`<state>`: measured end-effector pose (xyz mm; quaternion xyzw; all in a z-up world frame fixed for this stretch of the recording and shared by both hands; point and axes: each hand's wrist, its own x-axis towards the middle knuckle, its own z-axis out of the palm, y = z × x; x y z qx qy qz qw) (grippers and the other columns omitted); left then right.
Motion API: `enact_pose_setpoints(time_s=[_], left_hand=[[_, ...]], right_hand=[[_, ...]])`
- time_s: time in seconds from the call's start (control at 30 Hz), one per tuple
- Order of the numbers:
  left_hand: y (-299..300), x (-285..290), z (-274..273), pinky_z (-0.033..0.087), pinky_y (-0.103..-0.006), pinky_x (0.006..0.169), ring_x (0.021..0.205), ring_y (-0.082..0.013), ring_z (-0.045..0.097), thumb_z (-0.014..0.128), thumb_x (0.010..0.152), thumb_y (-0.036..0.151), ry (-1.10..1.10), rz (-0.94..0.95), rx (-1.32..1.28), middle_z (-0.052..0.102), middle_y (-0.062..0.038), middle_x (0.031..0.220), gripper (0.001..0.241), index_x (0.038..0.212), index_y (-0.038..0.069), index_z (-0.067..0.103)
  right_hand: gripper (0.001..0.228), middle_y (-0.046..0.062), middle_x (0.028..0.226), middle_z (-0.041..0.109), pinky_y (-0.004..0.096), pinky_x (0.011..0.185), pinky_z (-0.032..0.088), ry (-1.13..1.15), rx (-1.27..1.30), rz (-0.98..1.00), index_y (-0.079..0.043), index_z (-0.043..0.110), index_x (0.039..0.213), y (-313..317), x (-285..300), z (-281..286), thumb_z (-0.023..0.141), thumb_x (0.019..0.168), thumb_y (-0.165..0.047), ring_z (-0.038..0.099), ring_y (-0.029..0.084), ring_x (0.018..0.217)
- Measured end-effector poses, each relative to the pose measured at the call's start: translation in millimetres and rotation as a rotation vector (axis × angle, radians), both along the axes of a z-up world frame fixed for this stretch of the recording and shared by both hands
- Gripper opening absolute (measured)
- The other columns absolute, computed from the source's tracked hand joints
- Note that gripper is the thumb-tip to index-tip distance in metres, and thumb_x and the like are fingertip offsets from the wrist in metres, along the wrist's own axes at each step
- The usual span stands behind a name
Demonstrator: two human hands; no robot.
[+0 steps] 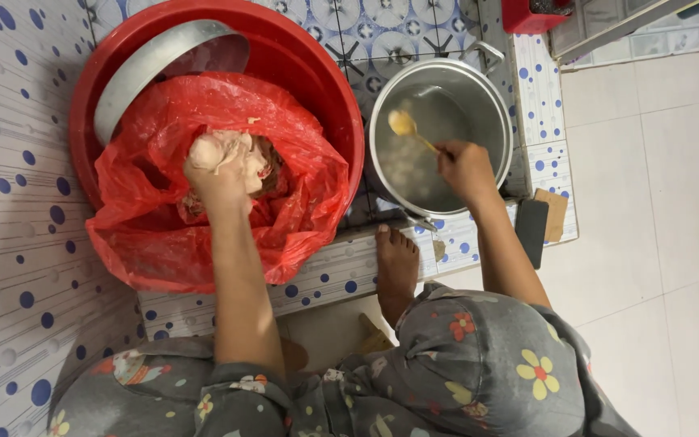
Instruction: Scooping meat paste from a basin into a pot of boiling water to make meatballs
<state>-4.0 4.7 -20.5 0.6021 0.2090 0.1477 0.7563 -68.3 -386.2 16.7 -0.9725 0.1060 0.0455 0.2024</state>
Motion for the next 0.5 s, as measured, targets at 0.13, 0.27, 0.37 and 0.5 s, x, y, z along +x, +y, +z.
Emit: enact_pose_setpoints(time_s=[0.13, 0.27, 0.37, 0.5], left_hand=[[-2.4, -4.2, 16.2, 0.057, -0.0417, 0.092, 0.098, -0.0237, 0.07, 0.088, 0.069, -0.012, -0.024, -0.073, 0.073, 0.072, -0.017, 0.099, 0.044, 0.106, -0.002, 0.068], [18.5, 0.7, 5.4, 0.051, -0.0199, 0.05, 0.063, -0.006, 0.06, 0.06, 0.098, 0.041, -0.037, -0.301, -0.154, 0.06, 0.0, 0.083, 0.028, 0.109, 0.016, 0.052], [12.5, 0.6, 16.3, 0.043, -0.018, 0.044, 0.055, -0.004, 0.053, 0.054, 0.097, 0.045, 0.023, -0.288, -0.234, 0.055, 0.003, 0.072, 0.026, 0.095, 0.019, 0.054], [2.3, -0.5, 42.3, 0.042, -0.0184, 0.039, 0.05, -0.0071, 0.055, 0.063, 0.101, 0.004, 0.061, -0.284, -0.166, 0.06, -0.001, 0.07, 0.004, 0.098, 0.005, 0.065]], right_hand=[[0.025, 0.01, 0.084, 0.078, 0.045, 0.073, 0.06, 0.126, -0.139, -0.075, -0.018, 0.081, 0.112, -25.7, -1.8, -70.1, 0.069, 0.091, -0.013, 0.076, 0.034, 0.084], [0.026, 0.015, 0.087, 0.078, 0.05, 0.075, 0.061, 0.255, -0.19, -0.062, -0.017, 0.081, 0.112, -25.0, -6.4, -98.6, 0.065, 0.092, -0.01, 0.076, 0.038, 0.086], [0.029, 0.017, 0.087, 0.078, 0.051, 0.073, 0.062, 0.291, -0.298, -0.016, -0.02, 0.081, 0.112, -25.6, -9.8, -100.5, 0.064, 0.091, -0.008, 0.076, 0.04, 0.086], [0.031, 0.018, 0.087, 0.077, 0.053, 0.073, 0.062, 0.143, -0.366, -0.008, -0.021, 0.08, 0.117, -7.6, -8.5, -55.8, 0.063, 0.095, -0.008, 0.076, 0.04, 0.086]])
